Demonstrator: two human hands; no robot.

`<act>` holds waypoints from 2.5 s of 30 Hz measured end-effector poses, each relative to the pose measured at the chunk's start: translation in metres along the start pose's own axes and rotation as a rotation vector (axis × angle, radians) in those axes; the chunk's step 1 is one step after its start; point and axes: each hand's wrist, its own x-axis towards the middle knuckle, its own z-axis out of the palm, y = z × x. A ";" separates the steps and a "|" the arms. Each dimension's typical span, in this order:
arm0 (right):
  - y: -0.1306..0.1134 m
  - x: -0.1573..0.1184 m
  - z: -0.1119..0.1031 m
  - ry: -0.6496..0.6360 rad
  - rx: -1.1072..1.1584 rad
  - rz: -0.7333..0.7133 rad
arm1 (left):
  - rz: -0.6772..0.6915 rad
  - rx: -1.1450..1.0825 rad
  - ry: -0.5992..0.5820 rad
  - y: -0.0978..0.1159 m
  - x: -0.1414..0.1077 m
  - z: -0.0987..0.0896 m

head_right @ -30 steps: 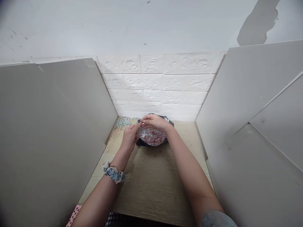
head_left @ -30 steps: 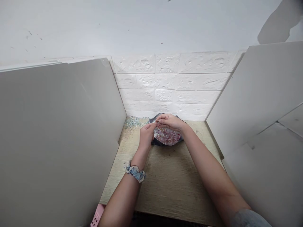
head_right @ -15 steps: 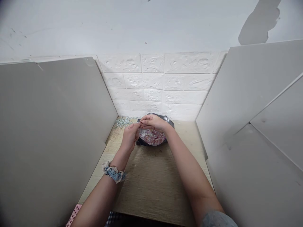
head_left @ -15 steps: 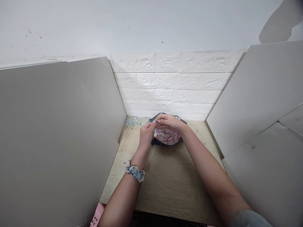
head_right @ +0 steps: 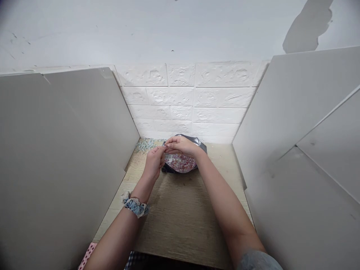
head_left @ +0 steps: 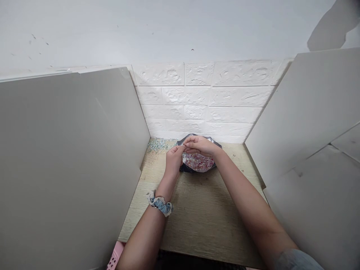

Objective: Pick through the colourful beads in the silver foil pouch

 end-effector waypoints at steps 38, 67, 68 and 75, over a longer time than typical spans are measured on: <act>-0.002 0.000 -0.006 -0.074 -0.208 0.002 | -0.076 0.060 -0.014 -0.001 0.002 0.000; -0.006 -0.003 -0.006 -0.084 -0.280 0.029 | -0.092 0.074 -0.015 0.000 0.001 -0.001; -0.006 -0.003 -0.006 -0.083 -0.277 0.035 | -0.094 0.073 -0.014 0.000 0.001 -0.001; -0.010 -0.007 -0.004 -0.025 -0.266 0.049 | -0.022 0.140 -0.025 -0.003 0.003 -0.001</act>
